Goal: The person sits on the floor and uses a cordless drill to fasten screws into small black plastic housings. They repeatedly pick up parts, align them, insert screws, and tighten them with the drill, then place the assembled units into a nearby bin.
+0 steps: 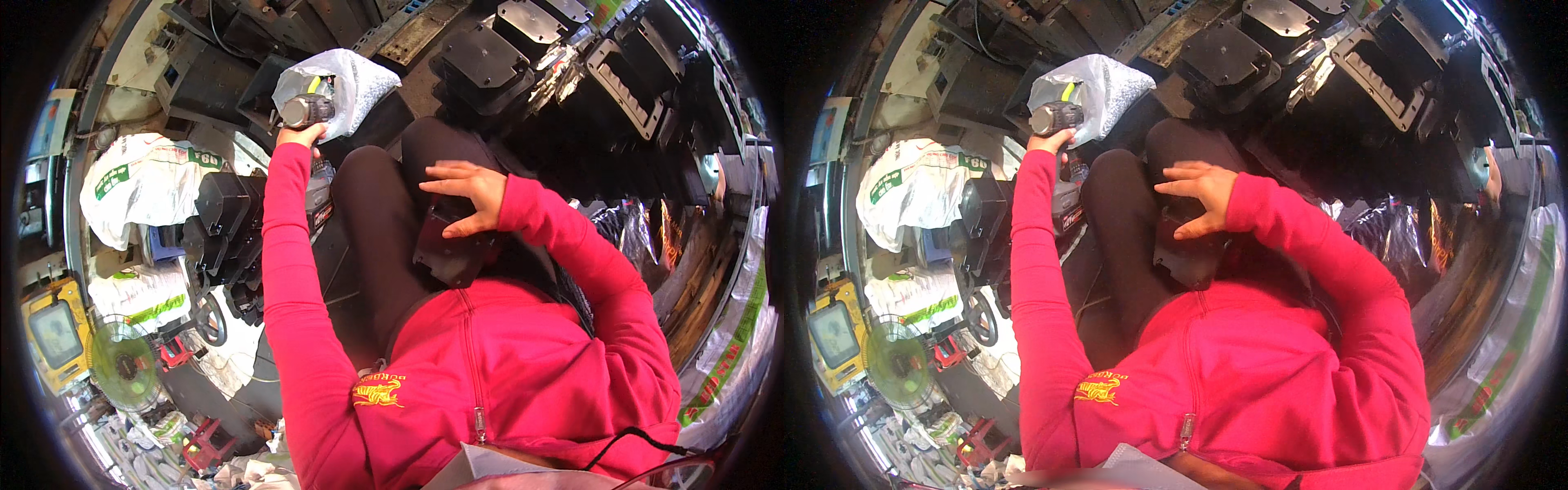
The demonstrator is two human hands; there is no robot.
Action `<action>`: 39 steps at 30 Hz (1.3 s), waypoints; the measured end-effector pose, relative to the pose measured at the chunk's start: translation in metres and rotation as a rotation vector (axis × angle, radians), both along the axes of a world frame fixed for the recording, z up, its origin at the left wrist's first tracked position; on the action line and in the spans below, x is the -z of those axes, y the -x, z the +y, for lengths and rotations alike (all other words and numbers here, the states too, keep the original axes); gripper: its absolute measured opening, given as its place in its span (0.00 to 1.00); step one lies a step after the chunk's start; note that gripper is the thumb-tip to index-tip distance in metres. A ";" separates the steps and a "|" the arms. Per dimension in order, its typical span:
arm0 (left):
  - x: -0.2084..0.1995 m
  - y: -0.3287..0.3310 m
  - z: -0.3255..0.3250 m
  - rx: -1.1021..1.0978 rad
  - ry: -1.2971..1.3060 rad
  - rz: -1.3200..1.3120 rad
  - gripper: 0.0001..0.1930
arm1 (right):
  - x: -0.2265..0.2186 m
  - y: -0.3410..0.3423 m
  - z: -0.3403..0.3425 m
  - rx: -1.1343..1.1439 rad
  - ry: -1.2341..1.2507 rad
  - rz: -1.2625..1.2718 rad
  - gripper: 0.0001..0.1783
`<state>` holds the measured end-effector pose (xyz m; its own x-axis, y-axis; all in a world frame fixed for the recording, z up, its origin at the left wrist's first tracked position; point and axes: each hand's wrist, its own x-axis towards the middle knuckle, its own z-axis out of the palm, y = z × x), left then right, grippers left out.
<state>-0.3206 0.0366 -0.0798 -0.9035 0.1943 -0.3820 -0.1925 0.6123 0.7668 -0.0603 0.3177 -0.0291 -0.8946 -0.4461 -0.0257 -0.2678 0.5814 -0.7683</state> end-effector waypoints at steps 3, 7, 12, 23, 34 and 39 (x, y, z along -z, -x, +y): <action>0.004 -0.001 0.004 -0.018 -0.011 0.042 0.18 | -0.008 0.003 0.004 0.142 -0.077 0.188 0.40; -0.020 -0.028 -0.013 -0.100 -0.240 0.126 0.18 | -0.020 0.011 0.006 0.337 0.759 -0.214 0.27; -0.093 -0.094 -0.046 -0.095 -0.459 0.210 0.15 | -0.029 0.033 -0.021 0.511 1.331 -0.529 0.28; -0.154 -0.255 -0.061 0.187 -0.812 -0.060 0.26 | -0.047 0.011 -0.059 0.283 1.614 -0.737 0.27; -0.145 -0.282 -0.058 0.216 -0.779 0.011 0.28 | -0.038 -0.026 -0.045 0.317 1.493 -0.794 0.15; -0.144 -0.289 -0.062 0.228 -0.827 0.049 0.29 | -0.031 -0.029 -0.045 0.340 1.557 -0.838 0.17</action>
<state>-0.0315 -0.0256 0.0639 -0.8201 0.5722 0.0012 -0.0877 -0.1278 0.9879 -0.0308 0.2729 0.0023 -0.9136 -0.3188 -0.2524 0.4032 -0.7907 -0.4607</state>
